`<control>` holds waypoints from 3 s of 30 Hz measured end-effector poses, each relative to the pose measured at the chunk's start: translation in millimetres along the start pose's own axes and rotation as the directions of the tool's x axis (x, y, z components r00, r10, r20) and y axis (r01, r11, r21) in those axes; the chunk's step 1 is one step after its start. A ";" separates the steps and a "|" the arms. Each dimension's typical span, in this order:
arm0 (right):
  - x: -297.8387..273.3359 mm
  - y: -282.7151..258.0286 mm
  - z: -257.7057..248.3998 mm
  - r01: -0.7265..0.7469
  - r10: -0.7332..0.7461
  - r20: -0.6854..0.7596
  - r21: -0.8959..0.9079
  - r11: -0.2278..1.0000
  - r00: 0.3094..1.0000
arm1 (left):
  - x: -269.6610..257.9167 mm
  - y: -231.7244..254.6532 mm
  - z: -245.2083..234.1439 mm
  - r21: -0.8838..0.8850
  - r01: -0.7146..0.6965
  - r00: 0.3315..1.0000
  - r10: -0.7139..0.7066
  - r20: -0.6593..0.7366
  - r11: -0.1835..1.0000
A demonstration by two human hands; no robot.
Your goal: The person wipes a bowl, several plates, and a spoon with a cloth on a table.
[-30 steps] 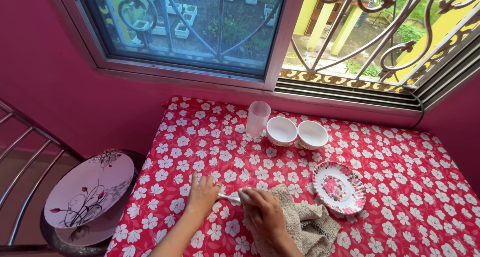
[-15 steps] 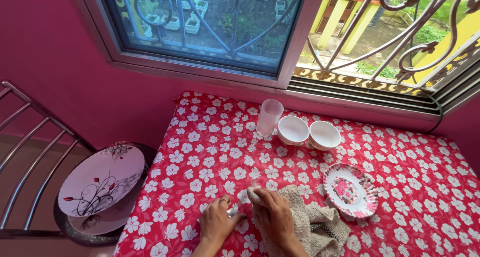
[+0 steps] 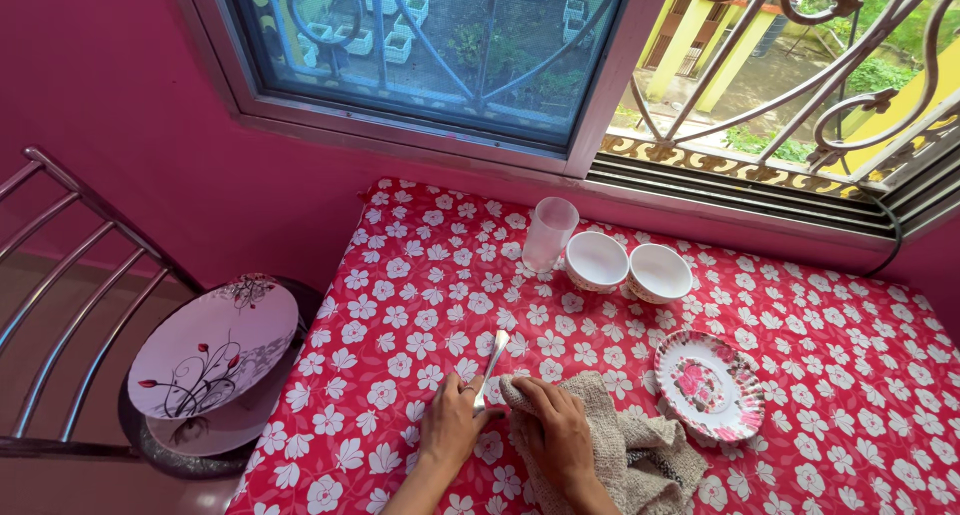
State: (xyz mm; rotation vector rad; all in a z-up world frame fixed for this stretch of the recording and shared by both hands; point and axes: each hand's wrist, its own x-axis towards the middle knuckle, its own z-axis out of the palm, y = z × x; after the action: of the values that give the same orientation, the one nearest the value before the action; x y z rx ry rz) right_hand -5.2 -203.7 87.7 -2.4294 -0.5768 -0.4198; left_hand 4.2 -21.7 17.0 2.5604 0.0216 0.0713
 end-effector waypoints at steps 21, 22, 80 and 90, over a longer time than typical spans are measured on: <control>44.1 6.1 44.3 0.178 -0.034 0.378 -0.352 0.919 0.925 | -26.5 -21.6 10.8 0.275 -0.170 0.936 0.242 -0.255 0.946; 49.6 10.0 48.2 0.178 -0.001 0.406 -0.397 0.900 0.914 | -27.6 -21.4 11.4 0.272 -0.169 0.938 0.239 -0.250 0.947; 39.7 -9.7 23.9 0.027 0.008 0.193 -0.178 0.984 0.981 | -29.0 -7.1 -12.8 0.142 -0.069 0.991 0.084 -0.108 0.988; 22.2 -0.7 16.2 -0.023 0.025 0.064 -0.040 0.999 0.998 | -23.4 2.1 -34.5 -0.413 0.156 0.985 -0.175 -0.008 0.897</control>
State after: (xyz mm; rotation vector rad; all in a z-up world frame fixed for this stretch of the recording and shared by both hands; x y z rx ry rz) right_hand 16.0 -186.4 84.9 -2.4930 -0.5715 -0.3466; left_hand -21.1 -5.3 45.8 2.1235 0.2191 0.0601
